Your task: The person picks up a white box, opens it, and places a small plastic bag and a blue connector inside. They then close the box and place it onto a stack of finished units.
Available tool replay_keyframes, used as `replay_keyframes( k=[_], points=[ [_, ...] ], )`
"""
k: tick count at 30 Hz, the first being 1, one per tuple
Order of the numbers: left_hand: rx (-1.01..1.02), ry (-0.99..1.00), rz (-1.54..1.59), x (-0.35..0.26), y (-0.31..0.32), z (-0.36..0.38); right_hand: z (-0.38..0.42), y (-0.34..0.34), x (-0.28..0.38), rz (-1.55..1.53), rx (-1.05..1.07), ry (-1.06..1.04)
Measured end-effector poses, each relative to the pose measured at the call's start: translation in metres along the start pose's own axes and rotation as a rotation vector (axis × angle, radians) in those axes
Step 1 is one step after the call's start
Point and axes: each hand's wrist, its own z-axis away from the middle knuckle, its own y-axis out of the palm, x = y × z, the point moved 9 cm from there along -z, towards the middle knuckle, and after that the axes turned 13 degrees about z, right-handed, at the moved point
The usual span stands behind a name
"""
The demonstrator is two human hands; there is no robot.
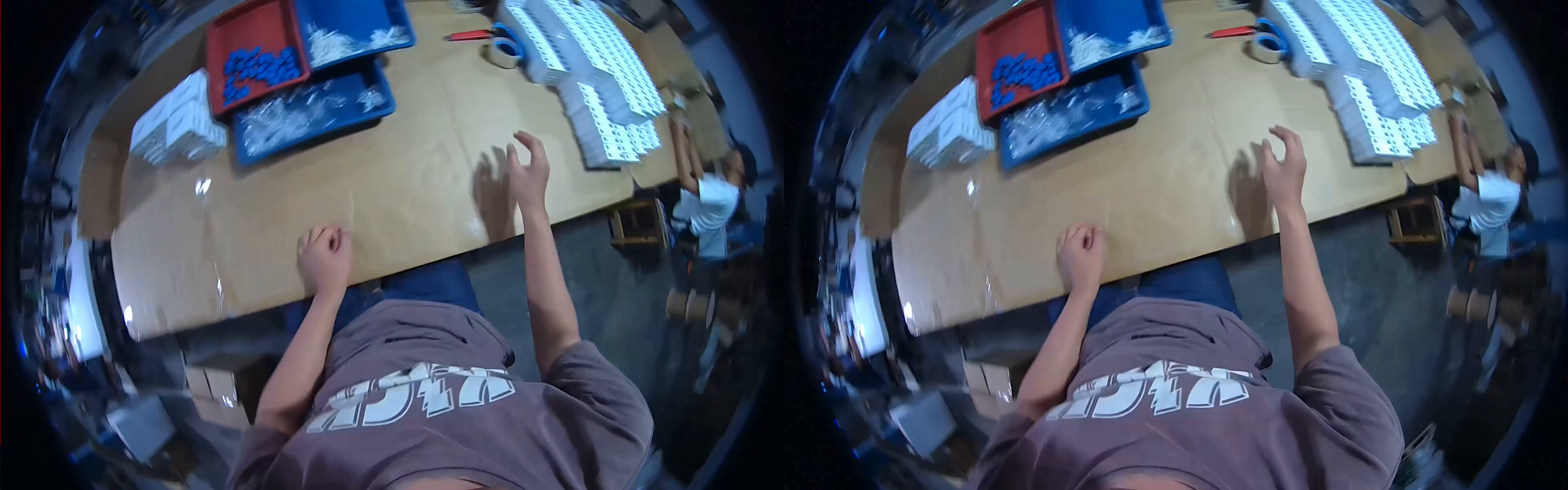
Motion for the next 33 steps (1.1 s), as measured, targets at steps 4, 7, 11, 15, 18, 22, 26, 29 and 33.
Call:
replay_keyframes(
  k=[4, 7, 11, 15, 18, 22, 26, 29, 33],
  points=[
    [0.002, -0.018, 0.197, -0.005, -0.009, 0.001, 0.079, 0.021, 0.069, -0.071, 0.151, -0.092],
    [0.04, -0.107, 0.416, 0.009, -0.013, 0.002, 0.108, 0.031, 0.105, -0.184, 0.195, -0.063],
    [0.074, -0.186, 0.502, 0.032, -0.04, -0.009, 0.097, 0.045, 0.145, -0.25, 0.263, -0.117],
    [0.032, -0.242, 0.366, 0.085, -0.097, -0.034, 0.063, 0.07, 0.195, -0.305, 0.336, -0.177],
    [-0.075, 0.017, 0.084, 0.119, -0.154, -0.055, 0.032, 0.089, 0.264, -0.351, 0.352, -0.345],
    [-0.164, 0.126, -0.125, 0.149, -0.201, -0.054, -0.002, 0.136, 0.365, -0.391, 0.429, -0.535],
    [-0.183, 0.126, -0.159, 0.148, -0.21, -0.048, -0.036, 0.206, 0.463, -0.378, 0.477, -0.707],
    [-0.156, 0.085, -0.131, 0.151, -0.21, -0.049, -0.072, 0.284, 0.514, -0.272, 0.524, -0.741],
    [-0.118, 0.074, -0.123, 0.153, -0.209, -0.051, -0.125, 0.393, 0.544, -0.051, 0.647, -0.563]
  ],
)
